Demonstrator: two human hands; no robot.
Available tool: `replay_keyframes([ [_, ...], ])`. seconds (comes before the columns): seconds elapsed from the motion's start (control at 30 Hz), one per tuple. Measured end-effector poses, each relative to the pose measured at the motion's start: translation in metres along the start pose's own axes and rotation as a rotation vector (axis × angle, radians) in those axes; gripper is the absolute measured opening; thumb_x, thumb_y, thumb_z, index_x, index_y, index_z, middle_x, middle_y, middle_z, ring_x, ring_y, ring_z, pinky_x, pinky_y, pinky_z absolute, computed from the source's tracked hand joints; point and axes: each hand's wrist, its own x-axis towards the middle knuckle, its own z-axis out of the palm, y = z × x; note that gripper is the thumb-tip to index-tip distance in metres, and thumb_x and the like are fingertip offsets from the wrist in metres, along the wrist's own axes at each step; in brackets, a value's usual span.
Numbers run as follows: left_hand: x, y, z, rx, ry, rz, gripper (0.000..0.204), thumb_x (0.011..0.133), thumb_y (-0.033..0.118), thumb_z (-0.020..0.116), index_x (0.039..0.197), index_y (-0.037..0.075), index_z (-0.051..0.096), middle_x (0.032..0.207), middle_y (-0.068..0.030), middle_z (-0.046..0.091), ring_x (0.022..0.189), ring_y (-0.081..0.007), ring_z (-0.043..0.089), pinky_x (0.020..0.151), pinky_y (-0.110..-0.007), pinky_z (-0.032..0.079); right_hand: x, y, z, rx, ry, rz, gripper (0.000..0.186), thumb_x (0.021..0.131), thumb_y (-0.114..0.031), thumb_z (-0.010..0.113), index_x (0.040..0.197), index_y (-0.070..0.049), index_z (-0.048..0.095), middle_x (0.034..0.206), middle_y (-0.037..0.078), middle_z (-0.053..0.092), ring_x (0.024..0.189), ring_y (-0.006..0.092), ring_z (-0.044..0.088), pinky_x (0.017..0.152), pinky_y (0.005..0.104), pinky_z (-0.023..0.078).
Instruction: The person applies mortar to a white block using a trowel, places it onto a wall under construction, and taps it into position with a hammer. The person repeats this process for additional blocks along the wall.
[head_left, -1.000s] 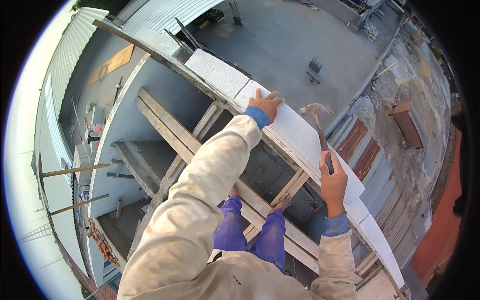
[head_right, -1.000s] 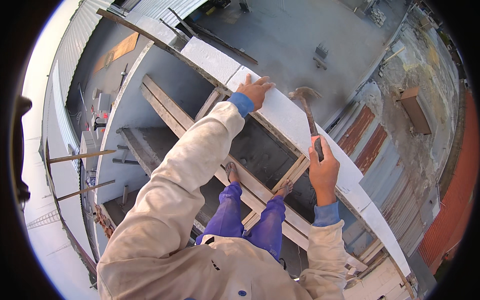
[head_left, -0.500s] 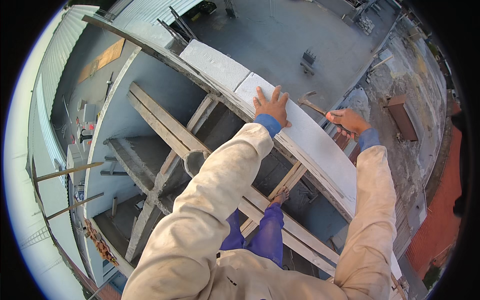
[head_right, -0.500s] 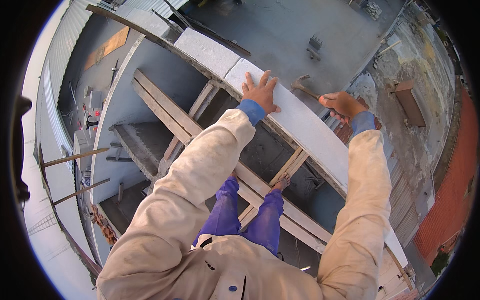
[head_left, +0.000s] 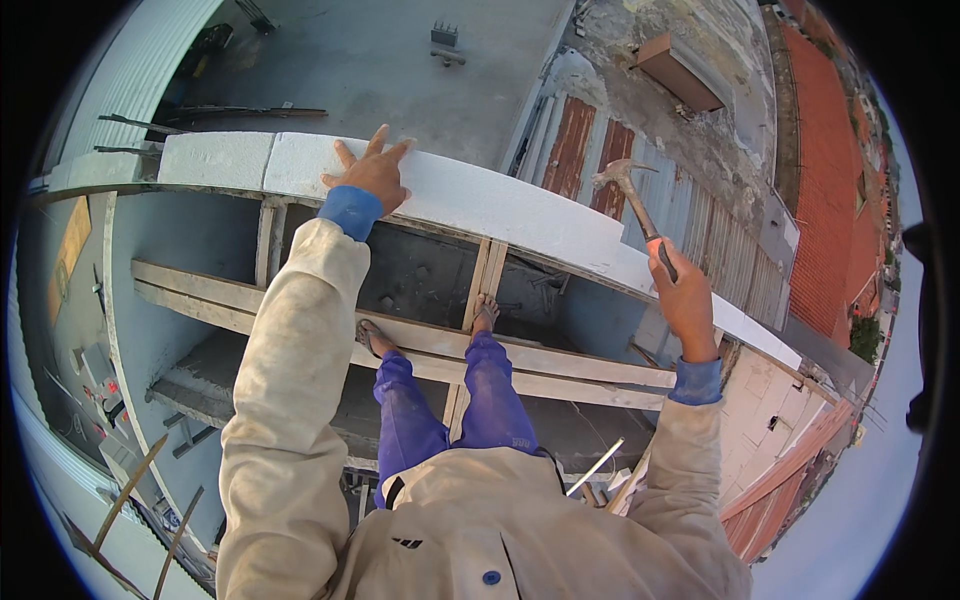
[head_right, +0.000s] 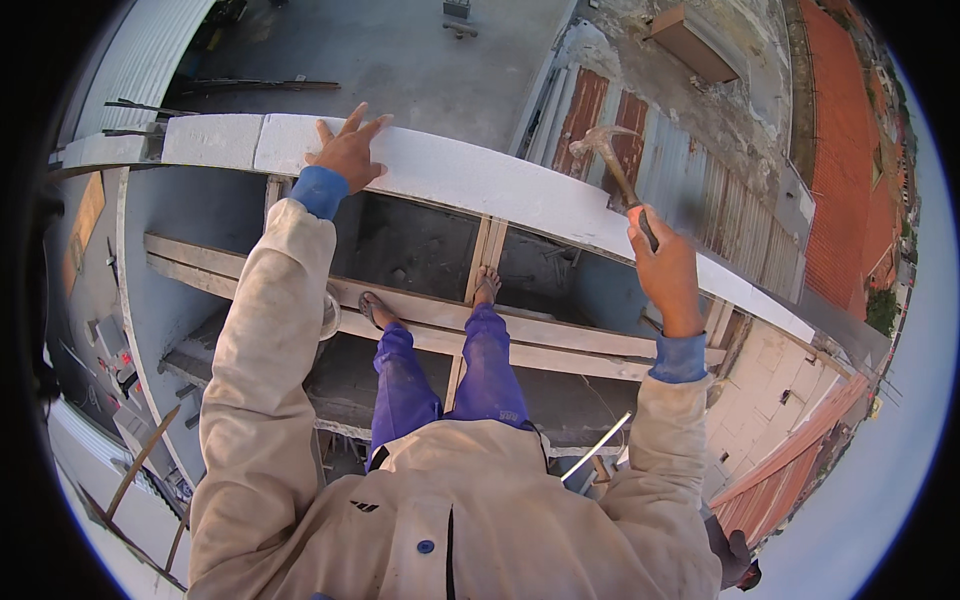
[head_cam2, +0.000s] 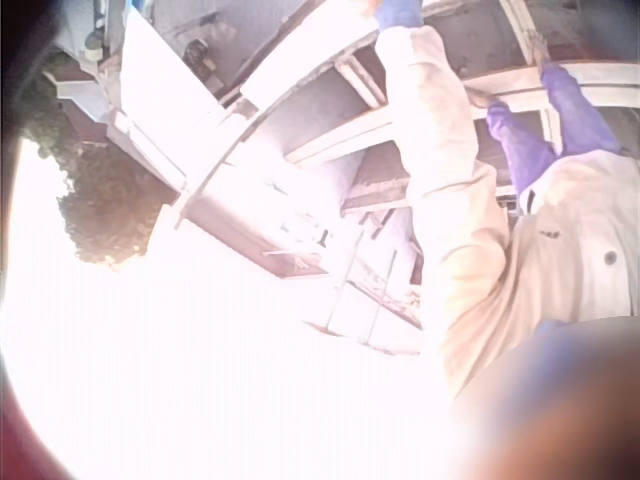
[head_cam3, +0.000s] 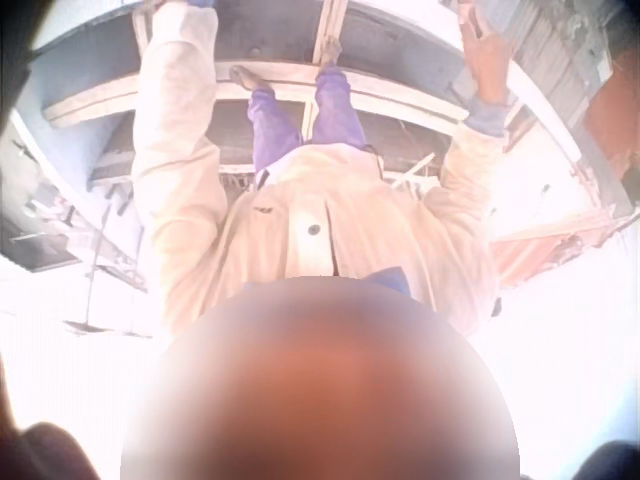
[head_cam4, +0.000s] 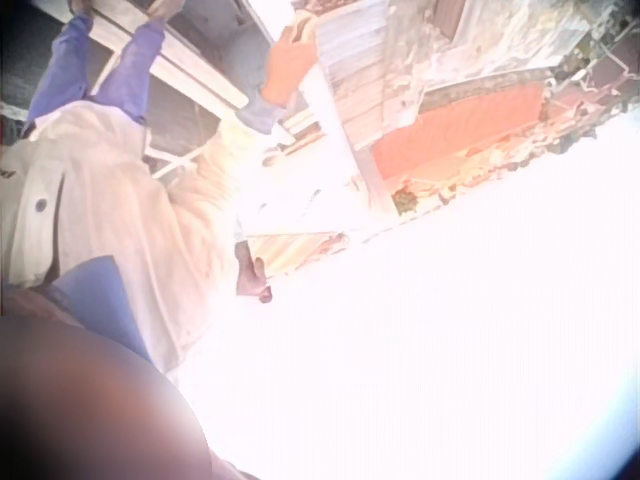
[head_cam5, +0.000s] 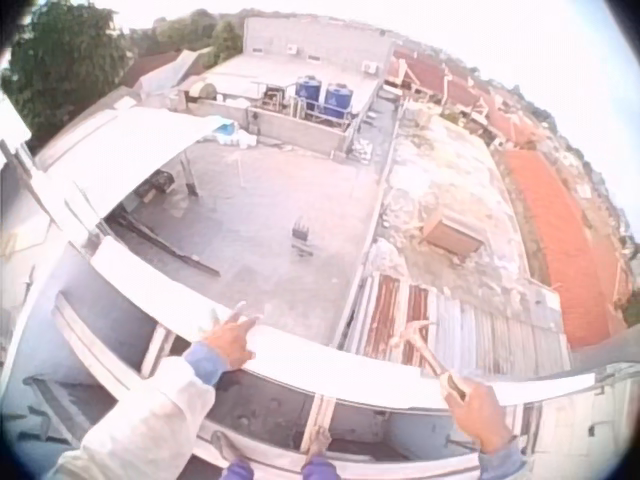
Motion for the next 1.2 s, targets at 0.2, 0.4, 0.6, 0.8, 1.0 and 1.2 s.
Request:
replay_keyframes([
  [0.2,-0.007,0.050,0.017,0.057,0.013,-0.029,0.082,0.087,0.040,0.083,0.159,0.035,0.043,0.167,-0.0045,0.032,0.154,-0.0446,0.026,0.115,-0.085,0.015,-0.001,0.031,-0.006,0.028,-0.143,0.031,0.047,0.100,-0.031,0.068,0.137,-0.002,0.065,0.117,0.028,0.071,0.108,0.0413,0.070,0.092,0.0413,0.055],
  [0.4,-0.001,0.038,0.017,0.092,0.011,0.002,0.080,0.087,0.043,0.082,0.157,0.040,0.044,0.167,-0.0008,0.031,0.154,-0.0577,0.010,0.110,-0.089,0.024,0.013,0.025,-0.004,0.125,-0.074,-0.130,0.040,0.101,-0.026,0.067,0.133,-0.003,0.068,0.119,0.027,0.071,0.107,0.0438,0.070,0.090,0.0430,0.055],
  [0.6,0.005,0.031,0.028,0.119,0.067,0.049,0.077,0.087,0.042,0.083,0.155,0.039,0.047,0.165,-0.0017,0.034,0.153,-0.0570,0.016,0.110,-0.089,0.024,0.002,0.024,-0.003,0.209,-0.011,-0.069,0.047,0.102,-0.034,0.068,0.135,0.000,0.065,0.118,0.027,0.072,0.107,0.0424,0.071,0.091,0.0416,0.056],
  [0.8,0.003,0.025,0.029,0.108,0.165,0.169,0.076,0.087,0.039,0.084,0.154,0.029,0.050,0.159,-0.0140,0.044,0.144,-0.0397,0.048,0.119,-0.082,0.007,-0.070,0.013,0.054,0.343,0.170,-0.057,0.049,0.103,-0.034,0.067,0.134,0.003,0.063,0.110,0.026,0.074,0.101,0.0416,0.073,0.087,0.0422,0.057],
  [1.0,0.002,0.033,0.026,0.157,0.066,0.015,0.077,0.088,0.043,0.081,0.156,0.042,0.045,0.167,-0.0015,0.033,0.155,-0.0555,0.015,0.110,-0.088,0.025,-0.083,0.024,0.074,0.292,-0.015,-0.084,0.048,0.101,-0.031,0.069,0.136,0.002,0.062,0.115,0.025,0.073,0.099,0.0405,0.073,0.084,0.0435,0.058],
  [1.2,-0.001,0.036,0.021,0.159,0.050,0.027,0.077,0.088,0.044,0.081,0.156,0.043,0.044,0.169,-0.0020,0.028,0.154,-0.0593,0.010,0.110,-0.087,0.028,-0.080,0.012,0.078,0.197,0.095,-0.199,0.044,0.098,-0.027,0.072,0.136,-0.007,0.065,0.099,0.013,0.071,0.085,0.0349,0.071,0.073,0.0432,0.057],
])
